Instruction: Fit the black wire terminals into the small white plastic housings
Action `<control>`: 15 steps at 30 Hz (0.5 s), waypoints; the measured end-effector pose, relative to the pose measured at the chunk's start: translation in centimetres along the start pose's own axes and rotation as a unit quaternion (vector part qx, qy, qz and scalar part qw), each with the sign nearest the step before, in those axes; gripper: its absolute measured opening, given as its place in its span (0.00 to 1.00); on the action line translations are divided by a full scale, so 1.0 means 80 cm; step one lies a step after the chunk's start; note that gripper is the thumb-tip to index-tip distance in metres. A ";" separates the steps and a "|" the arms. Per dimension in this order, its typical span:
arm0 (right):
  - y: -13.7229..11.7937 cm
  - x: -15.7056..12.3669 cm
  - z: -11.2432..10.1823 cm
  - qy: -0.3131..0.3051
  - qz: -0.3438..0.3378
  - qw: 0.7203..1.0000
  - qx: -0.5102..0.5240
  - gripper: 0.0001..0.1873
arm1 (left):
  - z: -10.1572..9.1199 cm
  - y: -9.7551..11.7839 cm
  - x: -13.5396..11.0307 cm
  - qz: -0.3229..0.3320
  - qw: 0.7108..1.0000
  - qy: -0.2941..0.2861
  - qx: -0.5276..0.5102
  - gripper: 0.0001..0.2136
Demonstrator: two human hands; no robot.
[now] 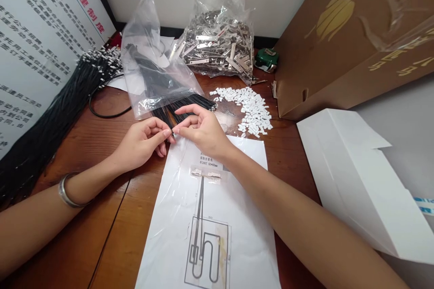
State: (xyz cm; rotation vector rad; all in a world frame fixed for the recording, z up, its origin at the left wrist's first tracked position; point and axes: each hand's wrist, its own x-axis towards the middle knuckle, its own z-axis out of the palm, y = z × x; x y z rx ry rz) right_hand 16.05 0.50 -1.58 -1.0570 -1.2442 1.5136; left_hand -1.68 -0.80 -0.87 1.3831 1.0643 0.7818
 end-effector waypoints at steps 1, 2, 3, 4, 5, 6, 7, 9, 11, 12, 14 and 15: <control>0.000 0.000 0.000 -0.001 0.002 1.000 0.002 0.21 | 0.000 0.000 0.000 -0.001 1.000 0.000 0.001 0.06; 0.000 0.000 0.000 -0.002 0.004 1.000 0.002 0.21 | 0.000 0.000 0.000 -0.001 1.000 -0.001 0.002 0.06; 0.000 0.001 0.000 -0.003 0.004 1.000 0.002 0.21 | 0.001 0.001 0.000 0.000 1.000 -0.001 0.002 0.06; 0.000 0.001 0.000 -0.004 0.004 1.000 0.001 0.21 | 0.001 0.001 0.001 0.001 1.000 0.000 0.002 0.05; 0.000 0.001 0.000 -0.004 0.004 1.000 0.001 0.21 | 0.001 0.001 0.001 0.002 1.000 0.001 0.001 0.05; 0.000 0.001 0.000 -0.003 0.004 1.000 0.002 0.21 | 0.001 0.001 0.001 0.003 1.000 0.002 -0.001 0.05; 0.001 0.001 0.000 0.000 0.004 1.000 0.005 0.22 | 0.001 0.002 0.001 0.004 1.000 0.003 -0.003 0.05; 0.001 0.001 0.001 0.008 0.004 1.000 0.013 0.24 | 0.001 0.002 0.001 0.005 1.000 0.006 -0.009 0.05; 0.001 0.000 0.002 0.016 0.004 1.000 0.017 0.26 | 0.001 0.002 0.002 0.007 1.000 0.007 -0.015 0.06; 0.002 0.000 0.002 0.018 0.003 1.000 0.017 0.27 | 0.001 0.002 0.002 0.007 1.000 0.007 -0.018 0.06; 0.003 0.000 0.003 0.021 0.000 1.000 0.014 0.27 | 0.001 0.002 0.002 0.006 1.000 0.010 -0.022 0.05; 0.003 0.000 0.003 0.022 -0.002 1.000 0.012 0.27 | 0.001 0.002 0.002 0.006 1.000 0.012 -0.024 0.05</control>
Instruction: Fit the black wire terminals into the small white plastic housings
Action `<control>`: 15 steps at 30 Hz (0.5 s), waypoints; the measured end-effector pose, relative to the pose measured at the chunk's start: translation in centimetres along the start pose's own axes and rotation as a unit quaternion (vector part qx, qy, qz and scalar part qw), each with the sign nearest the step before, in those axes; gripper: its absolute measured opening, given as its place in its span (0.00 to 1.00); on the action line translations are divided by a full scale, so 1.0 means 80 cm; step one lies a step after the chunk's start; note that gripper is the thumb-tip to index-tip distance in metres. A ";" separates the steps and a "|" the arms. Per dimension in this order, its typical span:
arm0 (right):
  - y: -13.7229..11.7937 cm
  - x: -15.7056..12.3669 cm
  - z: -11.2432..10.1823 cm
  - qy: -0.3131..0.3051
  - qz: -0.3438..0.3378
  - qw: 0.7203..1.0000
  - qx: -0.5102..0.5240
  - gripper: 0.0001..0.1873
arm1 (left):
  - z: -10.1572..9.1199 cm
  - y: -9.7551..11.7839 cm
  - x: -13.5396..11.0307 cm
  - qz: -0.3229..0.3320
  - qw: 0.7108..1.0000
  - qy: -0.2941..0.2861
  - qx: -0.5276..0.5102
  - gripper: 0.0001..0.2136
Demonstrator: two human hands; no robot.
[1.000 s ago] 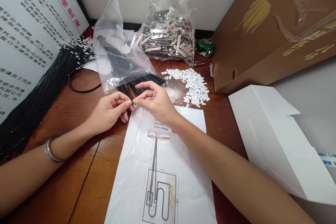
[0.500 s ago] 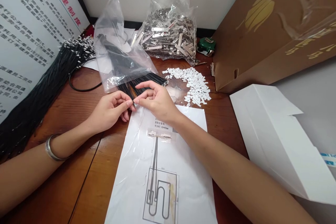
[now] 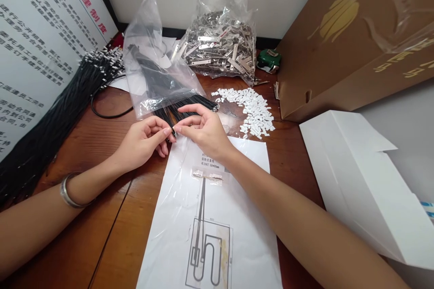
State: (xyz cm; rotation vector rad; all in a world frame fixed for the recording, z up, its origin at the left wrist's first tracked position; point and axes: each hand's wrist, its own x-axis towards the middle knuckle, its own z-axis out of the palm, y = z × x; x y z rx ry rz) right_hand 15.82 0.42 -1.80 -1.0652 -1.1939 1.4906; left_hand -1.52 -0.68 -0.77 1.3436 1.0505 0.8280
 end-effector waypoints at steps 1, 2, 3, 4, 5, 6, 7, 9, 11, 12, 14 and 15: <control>0.000 0.000 0.000 0.001 -0.003 1.000 -0.002 0.27 | 0.000 0.000 0.000 -0.001 1.000 0.002 -0.001 0.05; 0.001 0.000 0.000 0.002 -0.006 1.000 -0.003 0.27 | 0.000 0.000 0.000 -0.001 1.000 0.003 -0.001 0.05; 0.001 0.000 0.000 0.002 -0.009 1.000 -0.004 0.26 | 0.000 0.001 0.000 -0.002 1.000 0.004 0.000 0.05; 0.001 0.001 0.000 0.001 -0.011 1.000 -0.004 0.26 | 0.000 0.001 0.000 -0.003 1.000 0.005 0.001 0.04; 0.001 0.001 0.000 0.000 -0.012 1.000 -0.004 0.26 | 0.000 0.001 0.000 -0.003 1.000 0.004 0.002 0.04; 0.001 0.001 -0.001 -0.003 -0.011 1.000 -0.005 0.26 | 0.000 0.002 0.000 -0.004 1.000 0.004 0.004 0.04; 0.001 0.001 -0.001 -0.006 -0.009 1.000 -0.006 0.26 | 0.000 0.002 0.000 -0.005 1.000 0.004 0.005 0.04; 0.000 0.000 -0.001 -0.009 -0.004 1.000 -0.009 0.27 | 0.000 0.002 -0.001 -0.005 1.000 0.004 0.007 0.04; -0.001 0.000 -0.002 -0.010 -0.001 1.000 -0.014 0.27 | 0.000 0.002 -0.001 -0.005 1.000 0.006 0.008 0.04; -0.002 0.000 -0.002 -0.011 0.001 1.000 -0.017 0.27 | 0.000 0.001 -0.001 -0.004 1.000 0.006 0.008 0.04; -0.002 0.000 -0.002 -0.013 0.004 1.000 -0.021 0.27 | 0.000 0.001 -0.001 -0.002 1.000 0.006 0.010 0.04; -0.002 0.000 -0.002 -0.014 0.006 1.000 -0.021 0.27 | 0.000 0.001 -0.001 -0.003 1.000 0.006 0.010 0.04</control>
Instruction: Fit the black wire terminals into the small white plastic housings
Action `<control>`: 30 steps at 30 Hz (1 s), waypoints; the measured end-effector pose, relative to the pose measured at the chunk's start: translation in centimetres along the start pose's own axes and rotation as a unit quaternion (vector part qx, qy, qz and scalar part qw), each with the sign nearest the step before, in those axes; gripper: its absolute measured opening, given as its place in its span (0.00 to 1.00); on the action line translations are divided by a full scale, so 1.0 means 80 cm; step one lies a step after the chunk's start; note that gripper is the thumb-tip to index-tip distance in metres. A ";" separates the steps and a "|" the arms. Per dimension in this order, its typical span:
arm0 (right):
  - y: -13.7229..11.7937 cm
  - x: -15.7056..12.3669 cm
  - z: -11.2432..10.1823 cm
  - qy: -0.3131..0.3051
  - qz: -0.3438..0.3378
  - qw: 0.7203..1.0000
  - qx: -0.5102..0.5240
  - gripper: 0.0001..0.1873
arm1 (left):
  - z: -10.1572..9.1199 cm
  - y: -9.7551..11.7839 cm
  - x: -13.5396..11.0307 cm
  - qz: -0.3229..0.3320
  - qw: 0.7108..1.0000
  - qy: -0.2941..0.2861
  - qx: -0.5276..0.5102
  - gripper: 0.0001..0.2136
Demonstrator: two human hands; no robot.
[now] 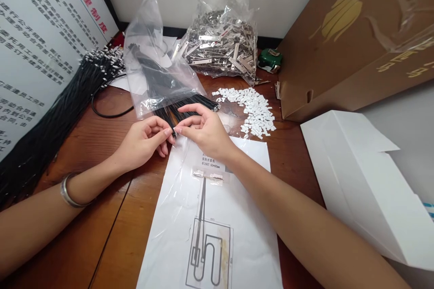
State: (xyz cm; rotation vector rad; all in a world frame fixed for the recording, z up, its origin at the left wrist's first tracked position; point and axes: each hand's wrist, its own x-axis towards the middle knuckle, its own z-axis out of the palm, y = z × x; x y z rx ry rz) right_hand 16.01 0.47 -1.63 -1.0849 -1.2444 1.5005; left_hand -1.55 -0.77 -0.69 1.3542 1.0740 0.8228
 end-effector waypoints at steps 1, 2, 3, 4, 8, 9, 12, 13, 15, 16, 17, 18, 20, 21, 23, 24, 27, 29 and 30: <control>0.000 0.000 0.000 -0.001 0.003 1.000 0.001 0.27 | 0.000 0.000 0.000 -0.001 1.000 0.000 0.001 0.04; 0.000 0.000 0.000 -0.002 0.005 1.000 0.001 0.27 | 0.000 0.000 0.000 -0.002 1.000 -0.001 0.002 0.04; 0.000 0.000 0.000 -0.003 0.008 1.000 0.001 0.26 | 0.000 0.000 0.000 -0.003 1.000 0.000 0.002 0.04; 0.000 0.000 0.000 -0.004 0.010 1.000 0.001 0.26 | 0.000 0.000 0.001 -0.003 1.000 0.000 0.003 0.04; 0.000 0.001 -0.002 -0.008 0.015 1.000 0.002 0.26 | 0.001 0.001 0.000 -0.005 1.000 -0.001 0.001 0.04; 0.000 0.001 -0.002 -0.011 0.018 1.000 0.005 0.26 | 0.000 0.002 0.000 -0.007 1.000 -0.001 0.000 0.04; -0.002 0.000 -0.004 -0.027 0.027 0.999 0.014 0.26 | -0.001 0.004 -0.001 -0.021 1.000 -0.007 -0.007 0.04; -0.003 0.000 -0.005 -0.035 0.030 0.999 0.012 0.26 | -0.001 0.005 -0.001 -0.025 1.000 -0.013 -0.009 0.05; -0.006 0.000 -0.006 -0.055 0.035 0.998 0.002 0.26 | -0.003 0.006 -0.001 -0.029 0.999 -0.029 -0.008 0.05; -0.007 0.000 -0.007 -0.066 0.039 0.997 -0.003 0.26 | -0.003 0.007 0.000 -0.030 0.999 -0.039 -0.005 0.05; -0.008 0.000 -0.007 -0.075 0.041 0.996 -0.007 0.26 | -0.004 0.007 0.000 -0.029 0.998 -0.048 -0.001 0.05; -0.008 0.000 -0.008 -0.084 0.044 0.995 -0.010 0.26 | -0.005 0.007 0.000 -0.029 0.998 -0.057 0.004 0.05; -0.010 -0.001 -0.010 -0.100 0.048 0.994 -0.014 0.26 | -0.006 0.007 0.000 -0.029 0.997 -0.069 0.018 0.04; -0.010 -0.001 -0.011 -0.106 0.050 0.993 -0.016 0.26 | -0.007 0.008 0.000 -0.027 0.997 -0.073 0.025 0.04; -0.011 -0.001 -0.012 -0.119 0.051 0.991 -0.018 0.26 | -0.008 0.009 -0.001 -0.026 0.996 -0.081 0.040 0.04; -0.012 -0.001 -0.013 -0.125 0.052 0.991 -0.017 0.26 | -0.008 0.010 -0.001 -0.027 0.995 -0.086 0.045 0.04; -0.012 -0.001 -0.014 -0.140 0.055 0.989 -0.009 0.26 | -0.008 0.012 -0.002 -0.034 0.993 -0.095 0.054 0.04; -0.012 0.000 -0.014 -0.143 0.058 0.988 -0.007 0.27 | -0.007 0.013 -0.002 -0.033 0.993 -0.094 0.058 0.04; -0.012 0.000 -0.014 -0.143 0.058 0.988 -0.008 0.27 | -0.006 0.013 -0.002 -0.032 0.993 -0.092 0.059 0.04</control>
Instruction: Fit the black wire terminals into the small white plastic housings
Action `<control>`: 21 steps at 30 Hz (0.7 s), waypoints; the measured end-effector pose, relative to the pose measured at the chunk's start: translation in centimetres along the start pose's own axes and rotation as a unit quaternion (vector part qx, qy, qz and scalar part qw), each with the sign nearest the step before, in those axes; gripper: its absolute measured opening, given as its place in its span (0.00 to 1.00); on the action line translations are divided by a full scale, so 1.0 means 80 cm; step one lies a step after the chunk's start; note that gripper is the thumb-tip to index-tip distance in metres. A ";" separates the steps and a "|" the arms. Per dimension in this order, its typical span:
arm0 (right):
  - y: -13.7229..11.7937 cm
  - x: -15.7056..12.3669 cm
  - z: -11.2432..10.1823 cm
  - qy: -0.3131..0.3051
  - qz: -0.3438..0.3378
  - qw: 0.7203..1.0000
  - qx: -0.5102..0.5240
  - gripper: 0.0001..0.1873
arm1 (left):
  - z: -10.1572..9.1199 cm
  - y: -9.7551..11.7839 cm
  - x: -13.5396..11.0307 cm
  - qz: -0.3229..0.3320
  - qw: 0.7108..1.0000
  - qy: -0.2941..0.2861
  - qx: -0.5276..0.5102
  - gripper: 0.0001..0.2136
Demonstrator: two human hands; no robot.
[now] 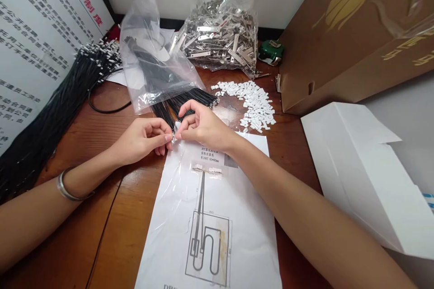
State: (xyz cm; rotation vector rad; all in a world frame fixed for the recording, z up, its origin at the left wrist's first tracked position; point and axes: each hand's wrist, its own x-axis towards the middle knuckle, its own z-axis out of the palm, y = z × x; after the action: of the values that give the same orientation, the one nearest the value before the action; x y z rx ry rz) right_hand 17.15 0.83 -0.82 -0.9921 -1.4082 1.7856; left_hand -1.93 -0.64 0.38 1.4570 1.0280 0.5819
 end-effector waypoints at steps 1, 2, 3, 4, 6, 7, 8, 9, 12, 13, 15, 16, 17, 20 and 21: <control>0.000 0.000 0.000 0.001 0.000 1.000 -0.001 0.28 | 0.000 0.000 0.000 0.001 1.000 0.002 0.001 0.04; 0.000 0.001 0.000 0.001 0.001 1.000 -0.002 0.28 | 0.001 -0.001 0.000 0.002 1.000 0.004 0.001 0.04; 0.000 0.001 0.000 0.001 0.002 1.000 -0.002 0.28 | 0.001 -0.002 0.001 0.003 1.000 0.005 0.001 0.04; 0.000 0.001 0.000 0.000 0.003 1.000 -0.001 0.28 | 0.001 -0.003 0.001 0.002 1.000 0.005 0.001 0.04; 0.000 0.001 0.001 -0.002 0.004 1.000 0.002 0.29 | 0.001 -0.004 0.000 0.003 1.000 0.005 0.001 0.04; 0.000 0.002 0.001 -0.003 0.004 1.000 0.003 0.29 | 0.001 -0.004 0.000 0.003 1.000 0.005 0.001 0.04; 0.000 0.002 0.001 -0.002 0.004 1.000 0.003 0.29 | 0.001 -0.005 0.000 0.005 1.000 0.006 0.002 0.04; 0.000 0.002 0.001 -0.001 0.005 1.000 0.002 0.29 | 0.001 -0.005 0.001 0.006 1.000 0.006 0.001 0.04; 0.000 0.002 0.002 0.001 0.008 1.000 0.000 0.29 | 0.001 -0.005 0.001 0.010 1.000 0.009 -0.003 0.04; 0.000 0.002 0.002 0.001 0.009 1.000 -0.001 0.29 | 0.001 -0.005 0.002 0.011 1.000 0.010 -0.004 0.05; 0.000 0.001 0.002 0.000 0.010 1.000 -0.004 0.29 | 0.002 -0.006 0.002 0.013 1.000 0.010 -0.003 0.04; 0.000 0.001 0.002 0.000 0.010 1.000 -0.006 0.29 | 0.002 -0.006 0.002 0.014 1.000 0.009 -0.002 0.04; 0.000 0.001 0.002 -0.001 0.009 1.000 -0.007 0.29 | 0.002 -0.006 0.002 0.015 1.000 0.009 0.000 0.04; 0.000 0.002 0.002 0.000 0.005 1.000 -0.008 0.29 | 0.002 -0.005 0.001 0.015 1.000 0.009 0.005 0.04; 0.000 0.002 0.002 0.000 0.005 1.000 -0.009 0.29 | 0.002 -0.005 0.001 0.015 1.000 0.010 0.006 0.04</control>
State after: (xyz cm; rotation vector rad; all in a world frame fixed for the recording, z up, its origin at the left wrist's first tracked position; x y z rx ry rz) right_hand 16.97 0.86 -0.84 -1.0113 -1.4247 1.7830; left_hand -1.84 -0.70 -0.05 1.4809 1.0284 0.6135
